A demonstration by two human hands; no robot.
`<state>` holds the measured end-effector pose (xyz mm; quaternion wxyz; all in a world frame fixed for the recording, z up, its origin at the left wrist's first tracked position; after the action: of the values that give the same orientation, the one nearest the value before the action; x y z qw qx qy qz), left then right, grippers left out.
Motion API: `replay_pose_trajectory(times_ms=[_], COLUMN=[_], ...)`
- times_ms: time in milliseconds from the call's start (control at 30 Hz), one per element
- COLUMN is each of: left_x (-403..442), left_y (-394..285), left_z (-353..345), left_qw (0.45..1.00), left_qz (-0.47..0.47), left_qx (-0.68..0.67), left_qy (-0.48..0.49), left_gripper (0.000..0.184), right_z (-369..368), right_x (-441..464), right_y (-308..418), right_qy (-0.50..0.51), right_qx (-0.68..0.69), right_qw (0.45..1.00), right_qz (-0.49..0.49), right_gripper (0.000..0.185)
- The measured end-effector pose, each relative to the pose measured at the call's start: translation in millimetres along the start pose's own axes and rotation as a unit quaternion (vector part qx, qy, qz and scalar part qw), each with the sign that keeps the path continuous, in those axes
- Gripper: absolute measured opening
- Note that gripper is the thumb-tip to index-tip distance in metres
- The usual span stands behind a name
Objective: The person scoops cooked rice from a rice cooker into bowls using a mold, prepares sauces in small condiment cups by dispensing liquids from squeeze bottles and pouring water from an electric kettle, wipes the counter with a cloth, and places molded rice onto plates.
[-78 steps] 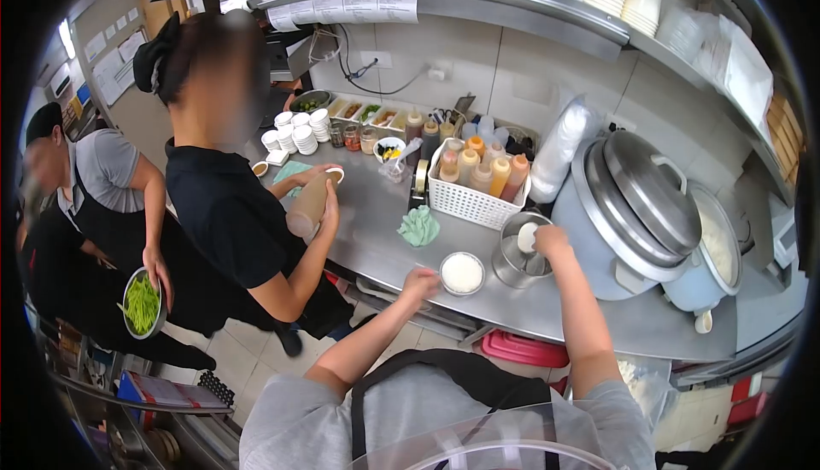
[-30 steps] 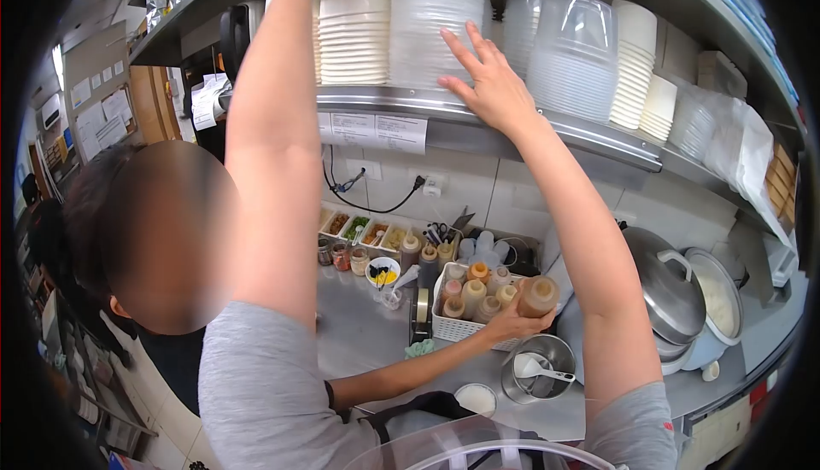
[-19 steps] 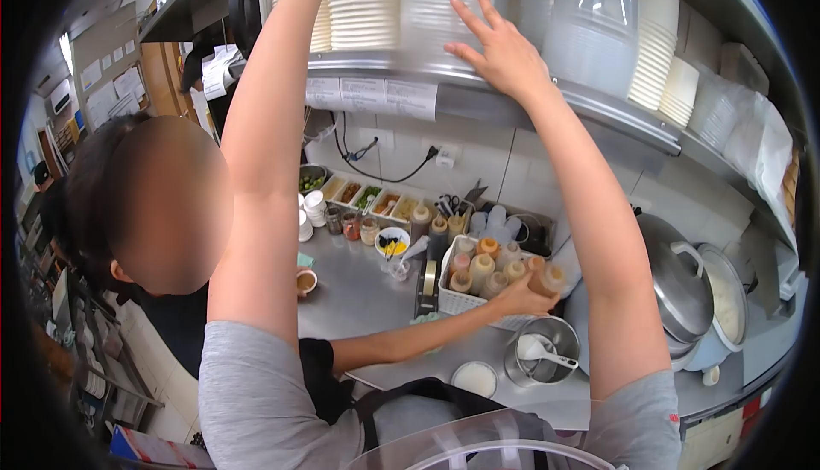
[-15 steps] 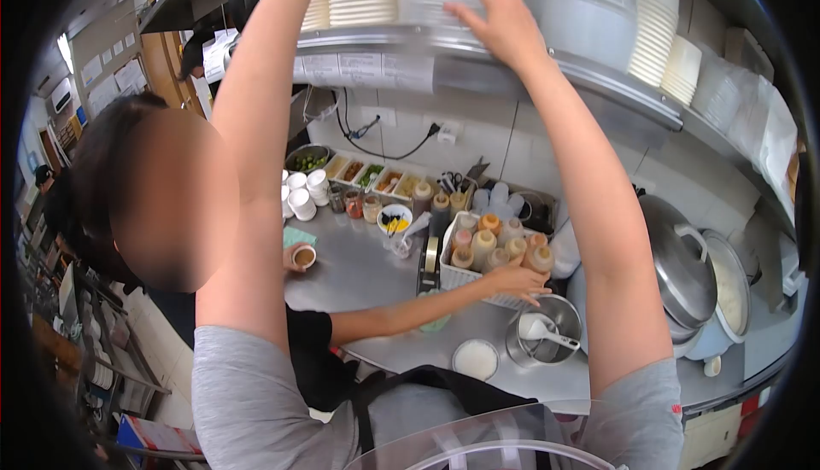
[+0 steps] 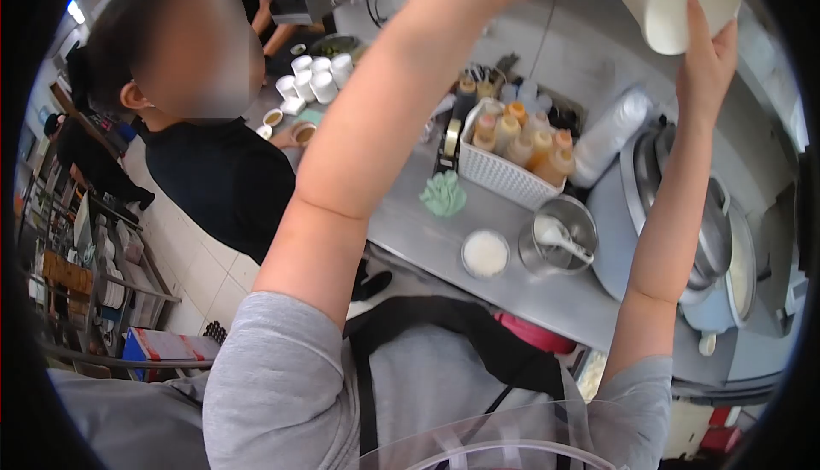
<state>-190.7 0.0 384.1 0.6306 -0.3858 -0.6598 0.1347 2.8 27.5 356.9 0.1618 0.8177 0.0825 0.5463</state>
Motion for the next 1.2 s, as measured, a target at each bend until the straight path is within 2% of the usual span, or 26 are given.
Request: replay_pose_trajectory(times_ms=[33, 133, 200, 233, 267, 300, 367, 400, 467, 500, 533, 567, 633, 800, 867, 900, 967, 1000, 1100, 1133, 1167, 1200], left_x=[-35.0, -96.7, -137.1, -157.1, -178.0, -203.0, -256.4, -288.3, -334.9, -352.7, -368.3, -390.0, -408.0, -412.9, -415.5, -416.2, -423.5, -422.2, -415.2, -410.3, -406.9, -405.6], left_y=[-4.9, 51.0, 80.7, 90.5, 104.6, 119.1, 149.4, 165.3, 174.8, 178.7, 185.6, 194.3, 200.3, 202.7, 206.4, 209.9, 224.1, 228.2, 243.5, 245.7, 248.7, 254.3], left_z=[-7.8, -6.3, 9.7, 21.1, 38.4, 55.8, 91.3, 111.5, 135.7, 146.1, 157.6, 172.1, 179.9, 182.7, 183.1, 180.5, 179.8, 175.0, 141.9, 124.6, 110.1, 103.8], left_qw=[1.0, 0.995, 0.988, 0.984, 0.976, 0.969, 0.933, 0.904, 0.867, 0.849, 0.849, 0.821, 0.783, 0.774, 0.771, 0.773, 0.778, 0.779, 0.782, 0.787, 0.79, 0.791], left_qz=[0.015, 0.033, 0.076, 0.125, 0.187, 0.217, 0.326, 0.386, 0.442, 0.468, 0.47, 0.504, 0.54, 0.548, 0.555, 0.555, 0.554, 0.553, 0.568, 0.578, 0.588, 0.588], left_qx=[0.02, 0.092, 0.127, 0.111, 0.092, 0.083, 0.092, 0.085, 0.104, 0.107, 0.106, 0.104, 0.109, 0.149, 0.156, 0.168, 0.175, 0.174, 0.184, 0.151, 0.118, 0.117], left_qy=[0.013, -0.004, -0.032, -0.057, -0.061, -0.086, -0.122, -0.164, -0.205, -0.222, -0.219, -0.247, -0.288, -0.28, -0.272, -0.256, -0.24, -0.239, -0.18, -0.154, -0.126, -0.122], left_gripper=[0.057, 0.056, 0.056, 0.059, 0.07, 0.073, 0.07, 0.066, 0.062, 0.061, 0.061, 0.061, 0.063, 0.057, 0.057, 0.062, 0.072, 0.072, 0.077, 0.077, 0.078, 0.078], right_z=[14.3, 58.8, 72.5, 80.9, 88.7, 96.2, 123.1, 142.6, 186.7, 192.4, 197.9, 201.2, 197.0, 184.7, 186.1, 184.9, 175.8, 170.5, 152.0, 149.4, 140.9, 128.9], right_x=[-16.5, -73.3, -124.9, -155.4, -188.8, -226.6, -319.2, -368.8, -442.0, -462.4, -480.6, -497.1, -508.4, -502.3, -494.5, -487.6, -458.0, -444.6, -407.7, -408.1, -404.0, -402.0], right_y=[10.8, -4.0, -0.8, 3.6, 9.7, 13.9, 3.5, -4.4, -24.0, -34.7, -45.1, -49.2, -59.7, -68.7, -73.3, -71.5, -60.0, -54.7, -50.8, -59.2, -66.7, -67.1], right_qy=[-0.004, 0.037, 0.142, 0.123, 0.099, 0.118, 0.233, 0.224, 0.14, 0.136, 0.062, -0.016, -0.034, -0.077, -0.089, -0.087, -0.048, -0.048, 0.031, 0.028, 0.138, 0.244], right_qx=[-0.031, -0.153, -0.232, -0.191, -0.142, -0.063, -0.094, -0.142, -0.213, -0.214, -0.189, -0.163, -0.157, -0.115, -0.08, -0.081, -0.107, -0.108, -0.12, -0.122, -0.192, -0.257], right_qw=[0.999, 0.985, 0.952, 0.942, 0.922, 0.909, 0.79, 0.736, 0.695, 0.694, 0.675, 0.649, 0.643, 0.64, 0.656, 0.657, 0.697, 0.698, 0.751, 0.752, 0.809, 0.839], right_qz=[0.002, -0.077, -0.138, -0.246, -0.345, -0.395, -0.559, -0.623, -0.673, -0.673, -0.71, -0.743, -0.749, -0.756, -0.745, -0.744, -0.707, -0.706, -0.648, -0.647, -0.539, -0.413], right_gripper=[0.028, 0.026, 0.048, 0.043, 0.037, 0.033, 0.03, 0.027, 0.029, 0.029, 0.027, 0.026, 0.024, 0.019, 0.018, 0.018, 0.016, 0.016, 0.014, 0.014, 0.017, 0.019])
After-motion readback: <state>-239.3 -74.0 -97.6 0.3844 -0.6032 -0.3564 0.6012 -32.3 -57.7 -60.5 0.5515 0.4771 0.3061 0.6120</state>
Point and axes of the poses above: each hand's wrist, its own x-axis towards the middle knuckle, its own z-axis out of the back of the hand, y = z × x, the point moved 5 cm from there along x, towards the middle knuckle, and after that the axes turned 14 degrees about -y, right-handed, at the moved point
